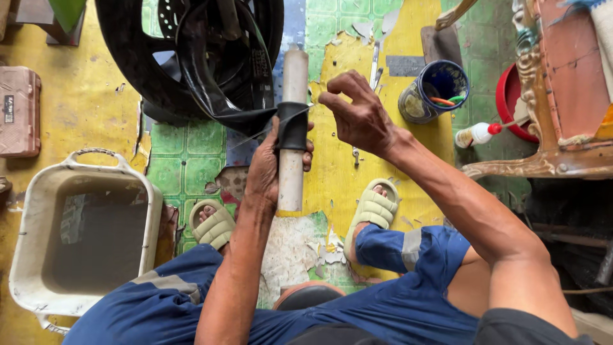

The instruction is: The person sits on the floor and wipes a black rubber inner tube with a yellow cloth, then wraps the tube around a white PVC pipe and cuts and trims the rubber with scissors. A scooter wheel and a basin of water sit nearby on the tiled floor.

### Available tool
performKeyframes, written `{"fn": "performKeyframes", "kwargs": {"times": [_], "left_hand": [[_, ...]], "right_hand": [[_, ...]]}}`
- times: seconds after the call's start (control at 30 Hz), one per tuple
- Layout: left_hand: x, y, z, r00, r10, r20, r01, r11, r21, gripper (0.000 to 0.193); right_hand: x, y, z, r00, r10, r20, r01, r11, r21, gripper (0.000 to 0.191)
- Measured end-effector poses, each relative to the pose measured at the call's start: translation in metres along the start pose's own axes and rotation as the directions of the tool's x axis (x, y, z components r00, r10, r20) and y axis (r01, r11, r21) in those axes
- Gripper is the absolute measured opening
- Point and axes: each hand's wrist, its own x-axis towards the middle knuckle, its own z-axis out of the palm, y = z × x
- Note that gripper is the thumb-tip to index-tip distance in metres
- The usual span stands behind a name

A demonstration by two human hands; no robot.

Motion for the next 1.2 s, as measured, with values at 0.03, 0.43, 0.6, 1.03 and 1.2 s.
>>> {"fn": "performKeyframes", "kwargs": {"times": [0.03,0.43,0.6,1.03,1.2], "left_hand": [[0.0002,0.0,0.001,0.999,0.035,-0.017,-0.035,0.999,0.011,0.059],[-0.0021,-0.0019,0.0026,0.996,0.072,-0.053,-0.07,0.997,0.032,0.052],[0.0013,-0.0002,-0.0005,1.0,0.004,-0.013,-0.004,0.999,-0.034,0.061],[-0.0022,-0.0043,0.0061,0.995,0.077,-0.057,-0.075,0.996,0.044,0.052],[-0.0025,-0.0038,0.0057,0.993,0.1,-0.057,-0.095,0.992,0.086,0.053]], "right_hand": [[-0.0007,0.0002,0.0009,1.0,-0.004,-0.015,0.004,1.0,0.019,0.037],[0.0014,0.0,-0.0004,0.995,-0.102,0.014,0.103,0.995,-0.011,0.039],[0.0016,-0.0008,-0.0034,0.999,-0.021,0.047,0.023,0.999,-0.045,0.038],[-0.0008,0.0026,-0.0031,0.996,-0.039,0.083,0.046,0.996,-0.079,0.034],[-0.001,0.0003,-0.0063,0.992,-0.113,0.06,0.117,0.991,-0.063,0.037]]}}
